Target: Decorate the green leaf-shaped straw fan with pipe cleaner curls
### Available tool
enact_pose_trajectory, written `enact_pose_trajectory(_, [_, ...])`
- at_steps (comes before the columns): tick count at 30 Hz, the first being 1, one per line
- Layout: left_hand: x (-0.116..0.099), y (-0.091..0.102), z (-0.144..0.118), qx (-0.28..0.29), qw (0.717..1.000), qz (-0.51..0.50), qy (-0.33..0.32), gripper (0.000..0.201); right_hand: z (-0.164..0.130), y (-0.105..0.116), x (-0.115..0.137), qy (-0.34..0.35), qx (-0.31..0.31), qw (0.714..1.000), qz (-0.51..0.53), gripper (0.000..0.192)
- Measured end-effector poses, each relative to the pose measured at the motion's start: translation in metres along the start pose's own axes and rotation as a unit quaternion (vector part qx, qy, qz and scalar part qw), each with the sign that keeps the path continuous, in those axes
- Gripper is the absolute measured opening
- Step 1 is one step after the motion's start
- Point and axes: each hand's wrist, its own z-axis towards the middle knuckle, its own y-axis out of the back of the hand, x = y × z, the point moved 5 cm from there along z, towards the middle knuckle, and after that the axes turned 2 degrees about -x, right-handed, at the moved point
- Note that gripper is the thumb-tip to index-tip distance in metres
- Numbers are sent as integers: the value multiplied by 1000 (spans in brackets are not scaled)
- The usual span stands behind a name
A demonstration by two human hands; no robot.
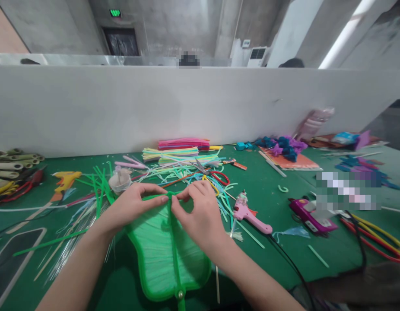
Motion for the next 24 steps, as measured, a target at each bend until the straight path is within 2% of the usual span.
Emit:
enact_pose_trajectory(5, [2, 1, 0, -5, 1000, 5, -3, 34, -5, -2, -2, -31, -6, 999, -10, 18])
enact_pose_trajectory(9, [4, -3, 0, 23, 999, -37, 14, 38, -2, -4, -2, -46, -6, 999, -8, 20])
enact_pose_trajectory(15, [-4, 0, 1, -9, 999, 29, -10, 33, -5, -2, -2, -41, 18, 998, -32, 13])
enact_pose_trajectory(20, [0, -1, 4, -8, 1000, 24, -5, 35, -13, 4, -3, -43, 35, 995, -88, 19])
enact_pose_trajectory(24, [4, 0, 8, -17, 999, 29, -20, 33, -11, 3, -2, -51, 41, 994, -92, 12])
